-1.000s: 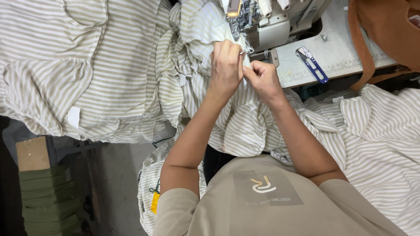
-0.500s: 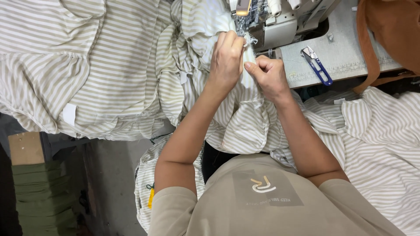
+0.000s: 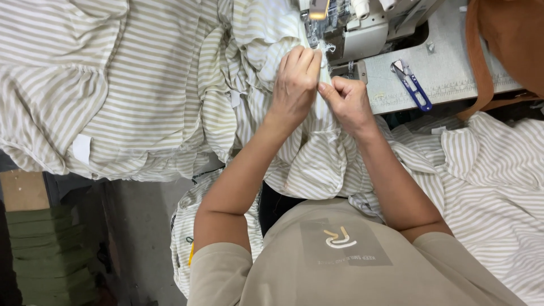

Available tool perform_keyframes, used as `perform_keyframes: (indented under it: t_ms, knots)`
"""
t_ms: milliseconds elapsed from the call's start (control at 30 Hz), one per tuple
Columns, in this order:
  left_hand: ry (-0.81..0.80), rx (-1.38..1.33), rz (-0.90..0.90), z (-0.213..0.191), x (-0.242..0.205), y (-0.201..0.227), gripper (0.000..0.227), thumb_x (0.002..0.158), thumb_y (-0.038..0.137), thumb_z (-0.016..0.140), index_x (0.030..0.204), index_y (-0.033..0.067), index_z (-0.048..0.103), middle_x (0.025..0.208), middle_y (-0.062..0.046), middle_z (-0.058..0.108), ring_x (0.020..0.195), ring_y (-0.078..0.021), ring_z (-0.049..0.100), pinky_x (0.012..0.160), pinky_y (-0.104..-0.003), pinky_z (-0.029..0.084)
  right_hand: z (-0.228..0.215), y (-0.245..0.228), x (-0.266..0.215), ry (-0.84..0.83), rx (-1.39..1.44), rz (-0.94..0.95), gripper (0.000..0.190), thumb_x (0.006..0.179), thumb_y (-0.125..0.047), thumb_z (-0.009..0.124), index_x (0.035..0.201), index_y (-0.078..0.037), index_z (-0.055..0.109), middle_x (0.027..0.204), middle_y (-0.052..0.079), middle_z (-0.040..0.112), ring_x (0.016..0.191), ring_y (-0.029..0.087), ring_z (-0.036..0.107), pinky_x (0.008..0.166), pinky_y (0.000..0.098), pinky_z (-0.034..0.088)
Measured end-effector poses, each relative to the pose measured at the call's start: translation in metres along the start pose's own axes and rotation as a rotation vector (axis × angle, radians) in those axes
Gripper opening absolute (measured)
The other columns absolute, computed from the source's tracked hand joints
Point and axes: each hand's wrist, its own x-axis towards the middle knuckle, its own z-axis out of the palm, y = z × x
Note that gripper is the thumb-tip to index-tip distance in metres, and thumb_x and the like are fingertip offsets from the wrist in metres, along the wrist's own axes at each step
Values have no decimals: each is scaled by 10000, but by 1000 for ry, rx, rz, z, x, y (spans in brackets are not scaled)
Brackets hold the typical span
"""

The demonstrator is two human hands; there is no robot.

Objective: Sewing together pieces of striped fabric using an industrial overlock machine.

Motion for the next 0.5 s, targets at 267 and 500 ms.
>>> perform_keyframes:
  t_ms: [267, 500]
  knots:
    - [54, 91, 50, -2, -1, 3, 152, 978, -38, 551, 1101, -91, 623, 850, -92, 492, 855, -271, 522, 753, -377, 489, 2, 2, 2, 20, 8, -13, 517, 1072, -131, 634, 655, -162, 329, 632, -73, 305, 615, 58, 264, 541, 274, 210]
    - [54, 86, 5, 9, -8, 1, 191, 993, -11, 555, 1153, -86, 628, 860, -97, 521, 880, -279, 550, 764, -388, 495, 2, 2, 3, 12, -23, -16, 513, 1076, -164, 627, 668, -163, 317, 640, -69, 298, 625, 68, 263, 550, 285, 215]
